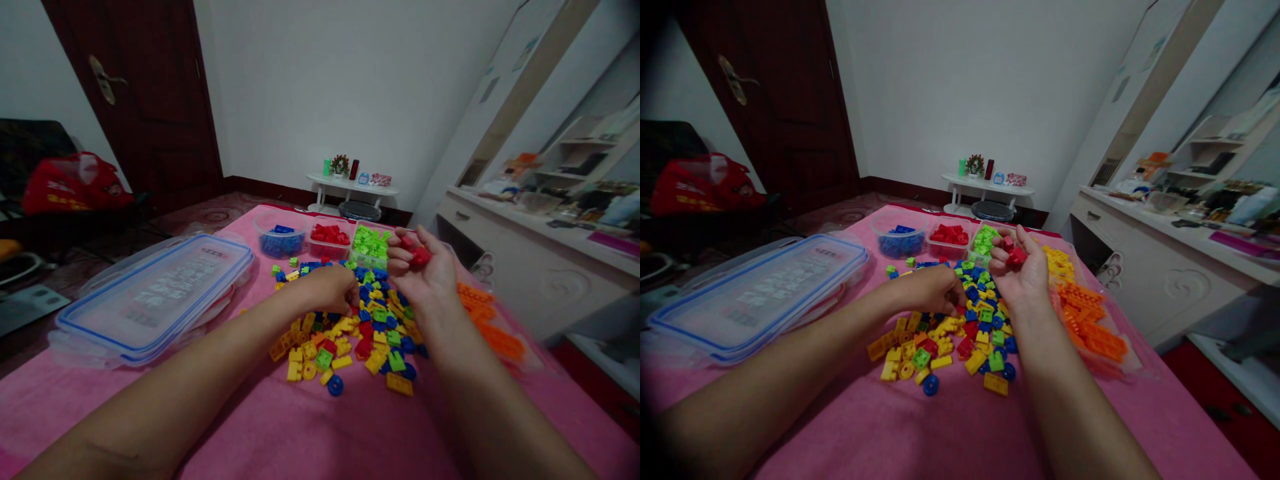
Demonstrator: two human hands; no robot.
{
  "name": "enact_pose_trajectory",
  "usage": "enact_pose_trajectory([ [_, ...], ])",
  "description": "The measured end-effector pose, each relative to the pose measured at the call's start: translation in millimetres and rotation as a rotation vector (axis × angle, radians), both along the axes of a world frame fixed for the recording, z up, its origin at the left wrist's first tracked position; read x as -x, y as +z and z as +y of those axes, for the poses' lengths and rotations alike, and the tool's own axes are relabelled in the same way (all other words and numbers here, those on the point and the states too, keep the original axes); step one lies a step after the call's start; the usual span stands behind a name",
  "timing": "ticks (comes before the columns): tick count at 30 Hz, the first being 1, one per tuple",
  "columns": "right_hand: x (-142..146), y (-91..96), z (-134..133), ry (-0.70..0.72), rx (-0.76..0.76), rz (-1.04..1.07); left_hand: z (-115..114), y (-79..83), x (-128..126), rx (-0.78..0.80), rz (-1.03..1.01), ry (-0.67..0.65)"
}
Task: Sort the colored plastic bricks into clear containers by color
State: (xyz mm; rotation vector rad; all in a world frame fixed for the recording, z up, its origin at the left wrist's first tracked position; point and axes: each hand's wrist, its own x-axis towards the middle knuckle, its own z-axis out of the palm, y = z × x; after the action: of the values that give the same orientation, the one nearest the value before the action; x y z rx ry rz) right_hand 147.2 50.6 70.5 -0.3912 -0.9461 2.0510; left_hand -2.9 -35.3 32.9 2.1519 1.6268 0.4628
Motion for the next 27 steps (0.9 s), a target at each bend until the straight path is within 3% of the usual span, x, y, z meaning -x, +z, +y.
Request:
enact_pose_trajectory([
  [3, 3.9, -0.9, -3.7, -0.02, -0.01, -0.052, -1.2, -6.9, -7.0, -0.06, 0.136, 0.016],
  [6, 10.0, -7.3, -6.1, -0.012, 0.019, -0.103, 0.2, -7.2, -4.6, -0.011, 0.145, 0.028],
  [11, 18.2, -22.8, -5.5, -0.004, 0.025, -0.259, 4.6, 6.2, 19.4, 0.12, -0.107, 0.09],
  [18, 26.0, -37.9, -12.1, 0.071, -0.074, -0.356, -3.4, 36.4, 45.4, -0.001, -0.526, 0.248],
  [21, 26.9, -38.7, -17.6, 0.129, -0.17, -0.364, -5.0, 37.3, 44.9, -0.007, -0.56, 0.275],
  [27, 29.2, -40.0, -20.9, 0.166, -0.311, -0.441, -1.4, 31.6, 41.0, 0.042, -0.591, 0.144],
])
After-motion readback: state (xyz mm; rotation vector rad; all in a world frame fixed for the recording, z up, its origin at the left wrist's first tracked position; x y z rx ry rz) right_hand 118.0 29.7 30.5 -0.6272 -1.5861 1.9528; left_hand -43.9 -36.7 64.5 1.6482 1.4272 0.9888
